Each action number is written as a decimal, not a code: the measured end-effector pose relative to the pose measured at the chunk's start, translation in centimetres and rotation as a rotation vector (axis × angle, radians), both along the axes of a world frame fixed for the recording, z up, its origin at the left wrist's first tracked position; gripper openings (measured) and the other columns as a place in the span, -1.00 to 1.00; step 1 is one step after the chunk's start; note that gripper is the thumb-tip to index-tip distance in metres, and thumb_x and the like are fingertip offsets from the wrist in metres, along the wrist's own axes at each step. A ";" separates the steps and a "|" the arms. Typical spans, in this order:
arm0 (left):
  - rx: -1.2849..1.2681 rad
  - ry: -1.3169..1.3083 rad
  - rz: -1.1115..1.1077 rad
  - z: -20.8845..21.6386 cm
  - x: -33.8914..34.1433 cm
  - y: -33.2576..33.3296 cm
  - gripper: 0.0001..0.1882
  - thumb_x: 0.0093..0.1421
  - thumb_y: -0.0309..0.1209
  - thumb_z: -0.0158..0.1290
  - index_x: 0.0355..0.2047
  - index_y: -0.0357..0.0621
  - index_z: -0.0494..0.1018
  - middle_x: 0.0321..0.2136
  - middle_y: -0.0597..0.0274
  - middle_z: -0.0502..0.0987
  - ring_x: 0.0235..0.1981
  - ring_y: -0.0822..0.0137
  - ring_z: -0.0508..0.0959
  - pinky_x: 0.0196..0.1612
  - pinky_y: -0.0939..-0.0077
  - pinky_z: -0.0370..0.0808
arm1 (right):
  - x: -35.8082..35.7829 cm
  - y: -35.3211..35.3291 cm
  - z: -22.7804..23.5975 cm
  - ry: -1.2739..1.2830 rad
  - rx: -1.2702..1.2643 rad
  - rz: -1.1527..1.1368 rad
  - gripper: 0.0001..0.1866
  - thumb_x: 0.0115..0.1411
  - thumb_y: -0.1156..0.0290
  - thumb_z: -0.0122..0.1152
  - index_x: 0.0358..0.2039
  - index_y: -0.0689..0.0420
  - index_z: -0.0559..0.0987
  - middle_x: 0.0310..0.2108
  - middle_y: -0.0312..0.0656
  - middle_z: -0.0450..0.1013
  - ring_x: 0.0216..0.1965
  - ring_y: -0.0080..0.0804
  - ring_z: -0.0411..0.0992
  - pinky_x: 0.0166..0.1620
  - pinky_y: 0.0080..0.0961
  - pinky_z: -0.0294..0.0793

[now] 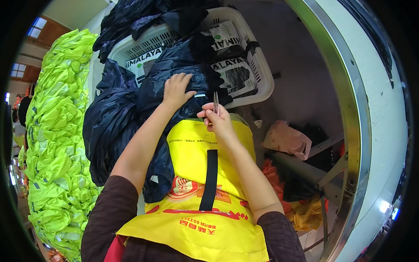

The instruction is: The person uses a small blade to cut and remove tags from the cuffs of dark blue garments. They handle each garment one at a time, cutting the tag and discarding it, then placing the garment back into a white basket. The task is performed repeatedly on multiple items.

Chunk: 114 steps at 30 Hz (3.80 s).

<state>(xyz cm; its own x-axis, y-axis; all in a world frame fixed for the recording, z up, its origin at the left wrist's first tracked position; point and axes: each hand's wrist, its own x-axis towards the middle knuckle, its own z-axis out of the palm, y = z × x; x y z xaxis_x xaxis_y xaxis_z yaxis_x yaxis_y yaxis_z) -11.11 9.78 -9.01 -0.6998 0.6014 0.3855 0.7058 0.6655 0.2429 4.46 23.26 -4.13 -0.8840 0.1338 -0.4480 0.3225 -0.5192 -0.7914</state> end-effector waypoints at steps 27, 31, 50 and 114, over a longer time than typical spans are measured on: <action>0.545 -0.566 -0.503 12.3 18.8 -4.3 -0.90 0.03 -0.52 0.09 -0.41 -0.28 0.47 -0.53 0.09 0.46 -0.50 0.16 0.46 -0.43 0.42 0.41 | 10.6 0.2 8.0 0.104 0.422 0.049 -0.74 0.23 0.26 0.01 -0.28 0.18 0.54 -0.65 -0.53 0.27 -0.69 -0.84 0.04 -0.60 -0.83 -0.02; 0.442 -0.741 -0.408 11.3 18.7 -4.3 -0.84 0.14 -0.42 0.01 -0.40 -0.31 0.46 -0.51 0.05 0.47 -0.47 0.13 0.48 -0.39 0.42 0.41 | 11.2 0.3 7.7 0.018 0.216 0.077 -0.71 0.21 0.21 0.02 -0.27 0.17 0.53 -0.65 -0.49 0.29 -0.69 -0.83 0.08 -0.60 -0.82 0.03; 0.388 -0.021 -0.467 12.7 23.0 -10.6 -0.77 -0.30 -0.51 0.15 -0.50 -0.09 0.54 -0.46 0.34 0.47 -0.34 0.33 0.41 -0.24 0.36 0.37 | 14.1 1.7 5.3 0.312 0.449 0.237 -0.71 -0.08 0.71 0.10 -0.29 0.18 0.49 -0.03 -0.25 0.37 -0.59 -0.80 0.06 -0.46 -0.83 0.14; 0.492 -0.635 0.008 11.9 27.2 -14.4 -0.94 0.04 -0.52 0.12 -0.46 -0.26 0.53 -0.51 0.17 0.52 -0.49 0.37 0.48 -0.42 0.61 0.37 | 11.4 0.0 4.4 0.292 0.997 0.285 -0.70 0.06 0.37 0.25 -0.23 0.25 0.51 -0.36 -0.15 0.49 -0.35 -0.44 0.45 -0.27 -0.59 0.42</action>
<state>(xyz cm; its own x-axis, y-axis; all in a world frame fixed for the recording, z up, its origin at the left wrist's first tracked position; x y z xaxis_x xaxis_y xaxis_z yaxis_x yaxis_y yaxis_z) 16.05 -4.63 2.89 -0.8779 0.4604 0.1319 0.3300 0.3819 0.8633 15.85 23.27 0.28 -0.9954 0.0940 -0.0179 0.0600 0.4673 -0.8821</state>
